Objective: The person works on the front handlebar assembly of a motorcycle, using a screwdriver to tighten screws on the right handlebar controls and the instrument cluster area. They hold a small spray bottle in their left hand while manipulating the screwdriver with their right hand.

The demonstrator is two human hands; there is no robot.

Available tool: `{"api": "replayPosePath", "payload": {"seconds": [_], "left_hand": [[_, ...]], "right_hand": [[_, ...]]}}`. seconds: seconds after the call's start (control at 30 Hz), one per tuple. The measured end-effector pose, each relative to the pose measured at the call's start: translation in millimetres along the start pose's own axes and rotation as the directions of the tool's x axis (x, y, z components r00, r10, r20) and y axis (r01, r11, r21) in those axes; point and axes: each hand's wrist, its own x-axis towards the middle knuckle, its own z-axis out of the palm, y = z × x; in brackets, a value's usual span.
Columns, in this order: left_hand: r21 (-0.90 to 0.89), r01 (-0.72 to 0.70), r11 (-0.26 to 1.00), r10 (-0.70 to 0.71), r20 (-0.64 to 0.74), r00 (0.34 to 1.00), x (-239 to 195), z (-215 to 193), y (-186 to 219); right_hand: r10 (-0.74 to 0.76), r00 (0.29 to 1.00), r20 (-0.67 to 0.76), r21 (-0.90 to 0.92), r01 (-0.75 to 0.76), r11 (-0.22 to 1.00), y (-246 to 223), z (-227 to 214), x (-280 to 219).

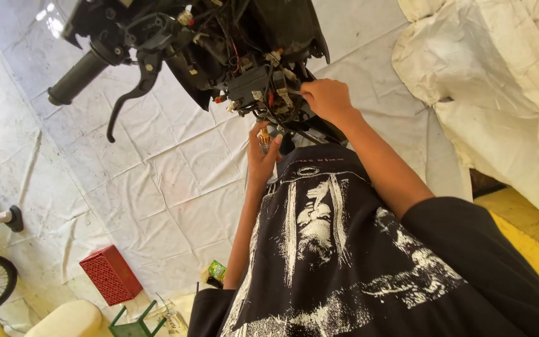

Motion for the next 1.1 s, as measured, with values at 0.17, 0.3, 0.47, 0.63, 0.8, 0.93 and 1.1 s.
{"api": "replayPosePath", "payload": {"seconds": [0.17,0.3,0.47,0.63,0.8,0.93,1.1], "left_hand": [[0.009,0.011,1.000,-0.011,0.051,0.999,0.7,4.0,8.0],[0.044,0.011,0.999,-0.012,0.032,0.999,-5.1,7.0,4.1],[0.046,0.011,0.999,-0.012,0.032,0.999,-12.5,0.9,7.1],[0.036,0.032,0.999,-0.032,-0.021,0.999,-9.6,0.5,-8.8],[0.058,0.003,0.998,-0.003,0.013,1.000,-8.2,-1.9,-7.3],[0.030,0.023,0.999,-0.024,0.020,1.000,-10.2,1.2,-12.0],[0.090,-0.024,0.996,0.021,0.034,0.999,-8.2,0.8,-6.1]], "right_hand": [[0.140,0.990,0.007,0.181,-0.139,0.974,3.1,4.2,-14.5],[0.178,0.983,-0.041,0.389,-0.148,0.909,19.0,60.1,-7.7],[0.126,0.989,-0.081,0.274,-0.099,0.956,2.9,59.7,-28.8],[0.137,0.986,-0.096,0.155,-0.121,0.980,0.7,62.2,-11.4],[0.181,0.981,-0.073,0.238,-0.159,0.958,3.7,58.8,-23.7],[0.149,0.981,-0.127,0.228,-0.117,0.967,5.6,71.2,-13.8],[0.130,0.986,-0.100,0.178,-0.110,0.978,17.7,61.0,-15.3]]}}
